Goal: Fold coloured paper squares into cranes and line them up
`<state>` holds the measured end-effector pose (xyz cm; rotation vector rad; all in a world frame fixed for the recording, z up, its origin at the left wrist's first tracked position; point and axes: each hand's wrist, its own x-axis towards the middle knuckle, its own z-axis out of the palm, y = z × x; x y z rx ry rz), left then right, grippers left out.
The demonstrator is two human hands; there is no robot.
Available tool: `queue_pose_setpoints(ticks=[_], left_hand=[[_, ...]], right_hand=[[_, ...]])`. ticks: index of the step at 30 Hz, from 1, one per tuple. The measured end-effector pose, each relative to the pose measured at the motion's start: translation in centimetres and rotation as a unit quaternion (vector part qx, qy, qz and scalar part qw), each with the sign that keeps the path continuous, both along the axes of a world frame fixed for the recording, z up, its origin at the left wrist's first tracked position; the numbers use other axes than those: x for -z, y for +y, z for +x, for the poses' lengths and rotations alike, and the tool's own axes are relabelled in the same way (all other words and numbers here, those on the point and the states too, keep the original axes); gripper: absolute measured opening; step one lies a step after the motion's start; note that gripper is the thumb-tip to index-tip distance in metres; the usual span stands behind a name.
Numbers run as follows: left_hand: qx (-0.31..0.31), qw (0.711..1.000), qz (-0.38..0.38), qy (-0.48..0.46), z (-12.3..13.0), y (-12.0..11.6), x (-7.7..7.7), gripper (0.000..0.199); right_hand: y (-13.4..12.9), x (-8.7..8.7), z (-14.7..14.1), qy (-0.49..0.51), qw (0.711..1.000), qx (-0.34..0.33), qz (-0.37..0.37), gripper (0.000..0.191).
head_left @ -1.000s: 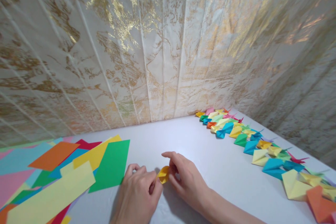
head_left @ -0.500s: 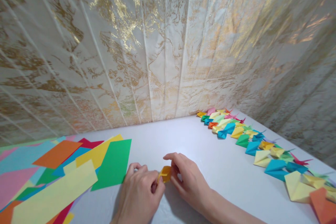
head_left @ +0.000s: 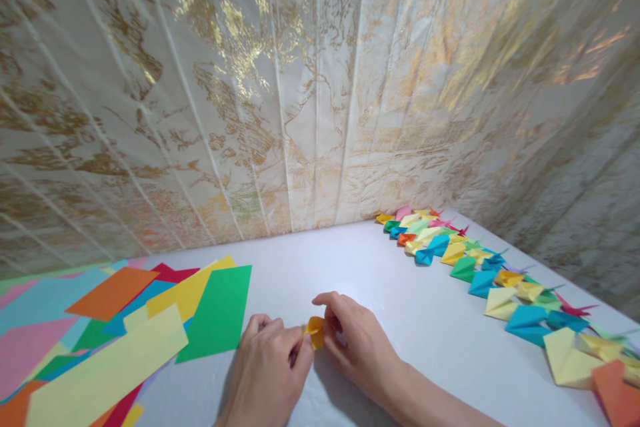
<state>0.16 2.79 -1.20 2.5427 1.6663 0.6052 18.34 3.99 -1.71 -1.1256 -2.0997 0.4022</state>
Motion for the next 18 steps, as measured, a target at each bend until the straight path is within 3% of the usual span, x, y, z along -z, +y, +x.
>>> queue_pose_setpoints(ticks=[13, 18], left_hand=[[-0.029, 0.999, -0.026, 0.011, -0.1, 0.4, -0.7, 0.043], [-0.045, 0.997, -0.055, 0.013, -0.2, 0.5, -0.5, 0.043]], right_hand=[[0.0, -0.8, 0.2, -0.022, 1.0, -0.001, 0.022, 0.024], [0.0, -1.7, 0.2, -0.055, 0.997, -0.029, 0.047, 0.027]])
